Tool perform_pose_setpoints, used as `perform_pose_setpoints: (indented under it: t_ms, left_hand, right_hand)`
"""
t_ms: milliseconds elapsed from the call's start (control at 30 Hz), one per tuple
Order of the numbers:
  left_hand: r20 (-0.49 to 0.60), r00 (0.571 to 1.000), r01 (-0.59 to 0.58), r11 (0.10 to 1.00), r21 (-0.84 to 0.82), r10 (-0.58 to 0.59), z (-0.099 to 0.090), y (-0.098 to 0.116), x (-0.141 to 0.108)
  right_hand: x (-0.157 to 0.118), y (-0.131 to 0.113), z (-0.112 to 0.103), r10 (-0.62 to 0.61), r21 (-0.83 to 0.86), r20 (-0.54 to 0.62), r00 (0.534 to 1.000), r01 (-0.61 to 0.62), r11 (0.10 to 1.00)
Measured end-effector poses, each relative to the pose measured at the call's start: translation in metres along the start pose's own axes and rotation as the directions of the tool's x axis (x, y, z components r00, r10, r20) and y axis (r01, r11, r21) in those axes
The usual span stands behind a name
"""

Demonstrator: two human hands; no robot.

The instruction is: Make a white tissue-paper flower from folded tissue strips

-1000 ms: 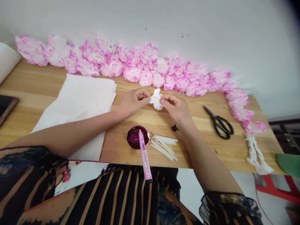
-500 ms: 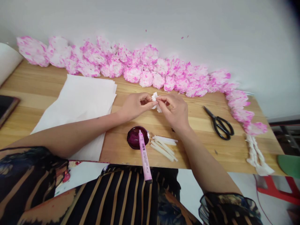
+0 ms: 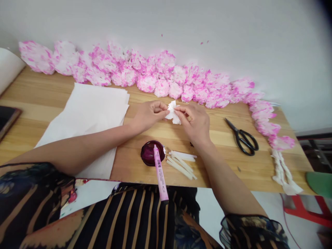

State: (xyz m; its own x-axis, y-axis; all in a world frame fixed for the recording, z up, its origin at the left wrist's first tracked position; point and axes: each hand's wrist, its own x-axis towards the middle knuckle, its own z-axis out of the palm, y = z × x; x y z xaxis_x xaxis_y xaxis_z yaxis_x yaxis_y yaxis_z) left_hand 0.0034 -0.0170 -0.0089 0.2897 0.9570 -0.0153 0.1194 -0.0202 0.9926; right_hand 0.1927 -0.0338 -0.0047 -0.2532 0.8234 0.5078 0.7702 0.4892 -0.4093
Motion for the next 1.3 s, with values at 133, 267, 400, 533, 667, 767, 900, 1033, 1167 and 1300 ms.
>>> perform_pose_setpoints:
  t_ms: [133, 267, 400, 533, 667, 767, 900, 1033, 1167, 1300]
  left_hand:
    - [0.005, 1.000, -0.008, 1.000, -0.018, 0.008, -0.001, 0.002, 0.000]
    - [-0.029, 1.000, 0.001, 1.000, -0.014, -0.001, -0.001, 0.003, 0.000]
    - [-0.039, 0.999, 0.025, 0.999, -0.041, -0.027, -0.001, 0.001, 0.002]
    - [-0.034, 0.999, -0.038, 0.999, 0.004, 0.038, 0.000, -0.002, 0.001]
    - [-0.007, 0.990, -0.141, 0.988, 0.067, 0.142, 0.002, -0.001, -0.004]
    - [0.048, 0.987, -0.158, 0.983, 0.094, 0.154, 0.003, 0.002, -0.006]
    - [0.066, 0.985, -0.166, 0.975, 0.147, 0.158, 0.002, 0.001, -0.005]
    - [0.012, 0.984, -0.177, 0.976, 0.129, 0.177, 0.001, -0.001, -0.003]
    - [-0.040, 0.993, -0.111, 0.993, 0.031, 0.112, 0.001, 0.000, -0.002]
    - [-0.058, 0.995, -0.080, 0.997, -0.020, 0.079, 0.000, -0.001, -0.002]
  right_hand:
    - [0.000, -0.002, -0.003, 0.010, 0.012, -0.032, 0.999, -0.010, 1.000]
    - [-0.001, -0.002, -0.002, 0.087, 0.092, -0.061, 0.994, -0.081, 0.992]
    - [-0.001, 0.003, 0.003, 0.263, 0.330, 0.044, 0.964, -0.262, 0.907]
    - [0.000, 0.004, 0.002, 0.289, 0.405, 0.132, 0.948, -0.318, 0.857]
    - [0.001, -0.003, -0.002, 0.159, 0.232, 0.018, 0.987, -0.159, 0.960]
    - [0.001, -0.006, -0.002, 0.042, 0.119, -0.032, 0.999, -0.038, 0.992]
    - [0.000, -0.005, 0.001, -0.035, 0.089, -0.038, 0.999, 0.039, 0.995]
    - [-0.001, -0.004, 0.002, 0.016, 0.075, -0.077, 0.997, -0.010, 0.997]
    - [-0.001, -0.007, 0.002, 0.183, 0.204, -0.092, 0.979, -0.162, 0.965]
    - [-0.001, -0.005, 0.006, 0.390, 0.490, 0.022, 0.920, -0.350, 0.799]
